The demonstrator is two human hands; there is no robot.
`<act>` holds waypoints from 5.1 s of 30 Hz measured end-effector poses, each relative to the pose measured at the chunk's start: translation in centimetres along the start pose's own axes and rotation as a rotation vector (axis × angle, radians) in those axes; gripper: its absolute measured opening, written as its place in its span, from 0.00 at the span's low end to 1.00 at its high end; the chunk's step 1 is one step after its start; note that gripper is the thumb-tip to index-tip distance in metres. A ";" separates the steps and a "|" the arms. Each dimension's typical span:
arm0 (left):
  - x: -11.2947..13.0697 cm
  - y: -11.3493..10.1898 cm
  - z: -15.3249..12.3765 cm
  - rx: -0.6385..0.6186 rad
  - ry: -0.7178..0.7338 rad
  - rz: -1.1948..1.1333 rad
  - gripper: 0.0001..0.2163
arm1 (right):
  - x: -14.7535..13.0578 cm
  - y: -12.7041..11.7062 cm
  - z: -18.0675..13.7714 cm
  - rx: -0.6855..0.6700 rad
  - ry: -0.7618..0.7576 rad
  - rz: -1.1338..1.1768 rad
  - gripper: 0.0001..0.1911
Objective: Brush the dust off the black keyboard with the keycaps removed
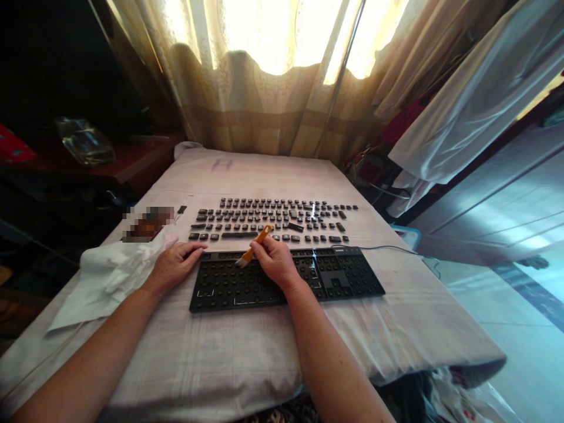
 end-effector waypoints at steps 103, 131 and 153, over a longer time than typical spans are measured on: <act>0.1 0.0 0.0 0.006 -0.011 0.008 0.15 | -0.3 -3.4 0.0 0.048 -0.018 -0.083 0.20; 0.2 -0.1 0.1 -0.008 -0.012 0.004 0.17 | 0.0 -3.9 0.1 0.149 0.062 0.064 0.22; 0.2 -0.1 0.1 -0.007 -0.017 0.001 0.17 | 0.3 -4.1 0.3 0.167 0.104 0.130 0.24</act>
Point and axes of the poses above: each hand's wrist, its own z-axis towards the middle knuckle, its own y-axis out of the palm, x = y × z, the point moved 6 cm from there along z, towards the middle knuckle, and after that the axes turned 5 degrees about x, right-handed, at the moved point
